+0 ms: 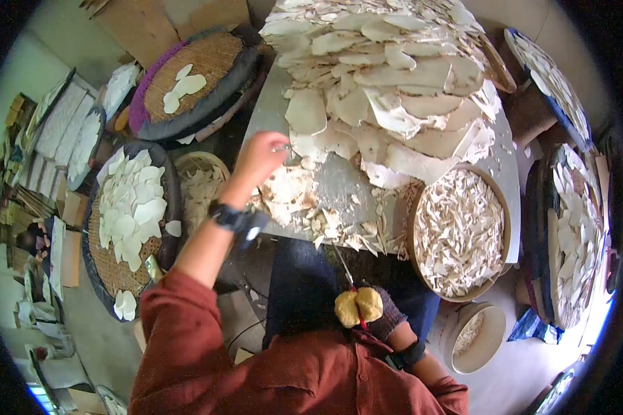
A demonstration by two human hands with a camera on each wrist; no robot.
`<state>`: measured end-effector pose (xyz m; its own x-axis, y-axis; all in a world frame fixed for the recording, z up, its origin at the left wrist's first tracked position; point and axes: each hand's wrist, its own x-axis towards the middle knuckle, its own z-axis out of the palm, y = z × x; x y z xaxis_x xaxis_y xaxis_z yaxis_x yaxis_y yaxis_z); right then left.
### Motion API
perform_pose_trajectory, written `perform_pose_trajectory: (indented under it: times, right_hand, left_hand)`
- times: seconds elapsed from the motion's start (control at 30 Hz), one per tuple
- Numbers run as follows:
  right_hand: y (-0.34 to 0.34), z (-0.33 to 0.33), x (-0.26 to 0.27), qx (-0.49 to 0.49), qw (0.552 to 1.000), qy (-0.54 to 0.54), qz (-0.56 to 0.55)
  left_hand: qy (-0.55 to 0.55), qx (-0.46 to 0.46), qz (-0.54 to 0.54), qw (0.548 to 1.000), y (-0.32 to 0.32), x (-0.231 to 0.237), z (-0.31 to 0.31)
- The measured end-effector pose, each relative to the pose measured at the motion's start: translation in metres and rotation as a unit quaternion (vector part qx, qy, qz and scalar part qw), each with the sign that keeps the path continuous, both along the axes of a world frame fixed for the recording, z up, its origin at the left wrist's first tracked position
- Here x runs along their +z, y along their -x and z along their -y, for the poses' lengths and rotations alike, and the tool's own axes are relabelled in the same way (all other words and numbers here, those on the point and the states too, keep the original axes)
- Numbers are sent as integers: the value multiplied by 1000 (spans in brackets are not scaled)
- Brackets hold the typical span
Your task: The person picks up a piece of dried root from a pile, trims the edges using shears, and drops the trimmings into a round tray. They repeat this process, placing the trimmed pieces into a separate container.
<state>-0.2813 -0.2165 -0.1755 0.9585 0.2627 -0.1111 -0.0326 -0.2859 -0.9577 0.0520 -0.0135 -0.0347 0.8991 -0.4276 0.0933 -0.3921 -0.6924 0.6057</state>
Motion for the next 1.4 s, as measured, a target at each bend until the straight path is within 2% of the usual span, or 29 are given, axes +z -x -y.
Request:
perform_pose_trajectory:
  times: [0.03,0.07,0.1,0.13,0.23,0.3,0.37,0.43,0.47,0.5,0.53,0.57,0.6,0.63,0.67,0.7,0.73,0.8,0.87,0.9,0.97,1.03,1.1,1.2,1.3,1.4]
  right_hand:
    - [3,0,-9,-32,986,-137,-87]
    - [5,-1,-18,-77,945,-269,-167]
    - [9,3,-29,-103,885,-367,-265]
    - [6,6,-27,-127,804,-458,-358]
    - [-1,5,16,-104,887,-365,-263]
    - [-8,4,17,-62,795,-540,-271]
    - [-5,4,14,-69,789,-550,-263]
    - [3,7,7,-125,876,-396,-246]
    - [6,7,3,-110,912,-337,-207]
    - [7,6,-2,-94,942,-274,-168]
    - [4,7,14,-114,923,-319,-181]
    - [1,7,29,-134,902,-363,-192]
    - [0,14,19,-102,917,-326,-206]
    - [-6,9,24,-131,822,-488,-261]
    - [-5,5,29,-158,695,-633,-302]
    - [13,6,-27,-154,852,-479,-144]
    - [-2,5,25,-156,811,-542,-154]
    - [-2,9,-3,-66,725,-672,-138]
    - [0,8,-10,-16,649,-751,-122]
    - [0,8,-8,1,628,-770,-114]
    - [1,9,-8,-1,615,-781,-107]
    - [9,14,-9,-51,623,-771,-123]
    - [13,15,-10,-82,596,-784,-151]
    - [21,17,-21,-123,501,-830,-212]
    - [20,18,-21,-111,604,-773,-161]
    - [23,17,-17,-176,611,-748,-190]
  left_hand:
    - [-37,-6,87,996,-5,-9,23]
    - [-74,-12,173,982,-11,-18,43]
    - [-102,-5,206,973,-18,-26,58]
    - [-131,1,239,962,-26,-32,70]
    - [-168,1,270,948,-46,-40,79]
    - [-135,-3,279,951,-47,-38,72]
    - [-62,-1,300,952,-41,-16,56]
    - [29,31,323,945,-29,10,40]
    - [70,85,236,966,-21,18,31]
    - [122,100,213,964,-13,26,23]
    - [207,89,160,961,-9,27,10]
    - [300,104,59,946,1,27,3]
    - [387,120,-45,913,17,35,1]
    - [412,116,-108,897,31,38,0]
    - [434,112,-174,877,43,37,-1]
    - [443,94,-208,867,52,28,-3]
    - [443,89,-235,861,64,23,1]
    - [442,79,-285,847,85,16,6]
    - [427,76,-298,851,99,3,13]
    - [420,81,-306,850,107,0,19]
    - [402,67,-333,850,115,-9,19]
    - [391,55,-340,853,122,-7,25]
    - [381,30,-349,856,126,-4,30]
    - [391,2,-359,847,130,3,35]
    - [415,-24,-313,854,138,13,40]
    - [373,-109,-217,896,146,12,39]
